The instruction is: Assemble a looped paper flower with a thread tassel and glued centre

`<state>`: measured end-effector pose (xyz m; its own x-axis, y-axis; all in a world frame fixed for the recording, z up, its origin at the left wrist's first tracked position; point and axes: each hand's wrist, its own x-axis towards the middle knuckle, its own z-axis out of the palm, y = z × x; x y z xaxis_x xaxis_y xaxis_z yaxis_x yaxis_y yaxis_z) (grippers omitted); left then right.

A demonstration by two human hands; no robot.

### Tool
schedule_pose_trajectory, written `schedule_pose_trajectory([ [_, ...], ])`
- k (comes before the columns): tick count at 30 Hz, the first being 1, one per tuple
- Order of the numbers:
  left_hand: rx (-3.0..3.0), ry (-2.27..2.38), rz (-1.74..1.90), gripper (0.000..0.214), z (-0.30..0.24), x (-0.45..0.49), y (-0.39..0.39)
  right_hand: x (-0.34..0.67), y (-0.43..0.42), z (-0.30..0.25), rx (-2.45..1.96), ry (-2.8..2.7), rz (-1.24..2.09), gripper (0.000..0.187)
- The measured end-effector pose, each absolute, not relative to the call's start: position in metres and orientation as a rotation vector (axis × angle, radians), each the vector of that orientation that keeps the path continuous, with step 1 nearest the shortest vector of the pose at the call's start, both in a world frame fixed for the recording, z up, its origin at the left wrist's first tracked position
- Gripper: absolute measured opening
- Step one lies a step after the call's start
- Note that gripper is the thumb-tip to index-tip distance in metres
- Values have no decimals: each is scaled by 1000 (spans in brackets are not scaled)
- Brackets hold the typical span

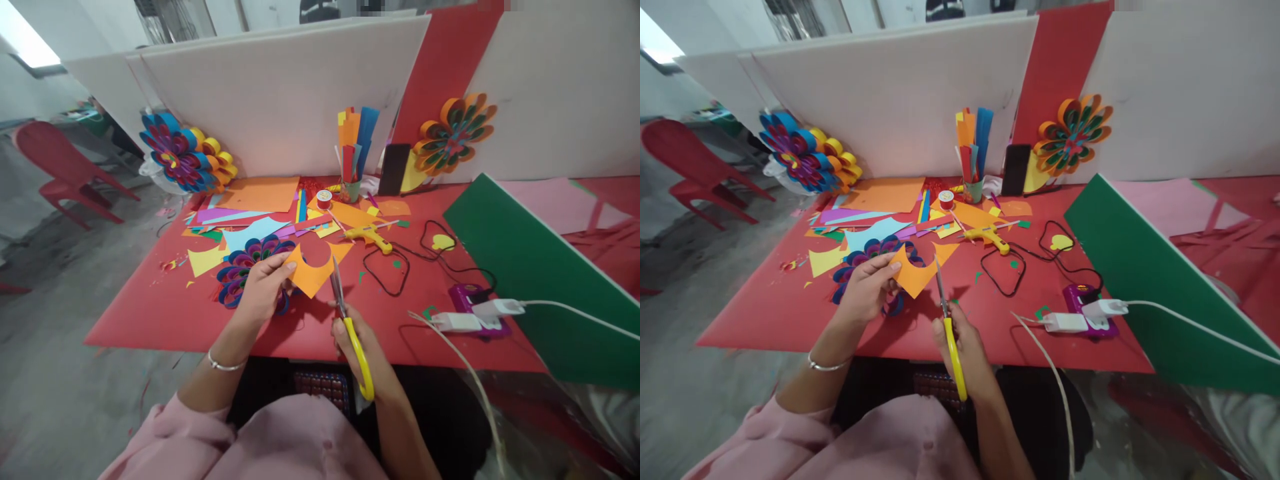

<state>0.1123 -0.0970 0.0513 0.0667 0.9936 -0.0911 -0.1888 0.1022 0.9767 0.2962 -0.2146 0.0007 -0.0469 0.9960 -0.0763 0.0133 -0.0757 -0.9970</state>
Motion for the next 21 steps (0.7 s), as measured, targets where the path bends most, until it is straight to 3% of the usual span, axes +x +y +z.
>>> schedule_pose_trajectory([
  [21, 1335, 1099, 717, 26, 56, 118, -28, 282, -207, -16, -1344, -867, 1390, 66],
])
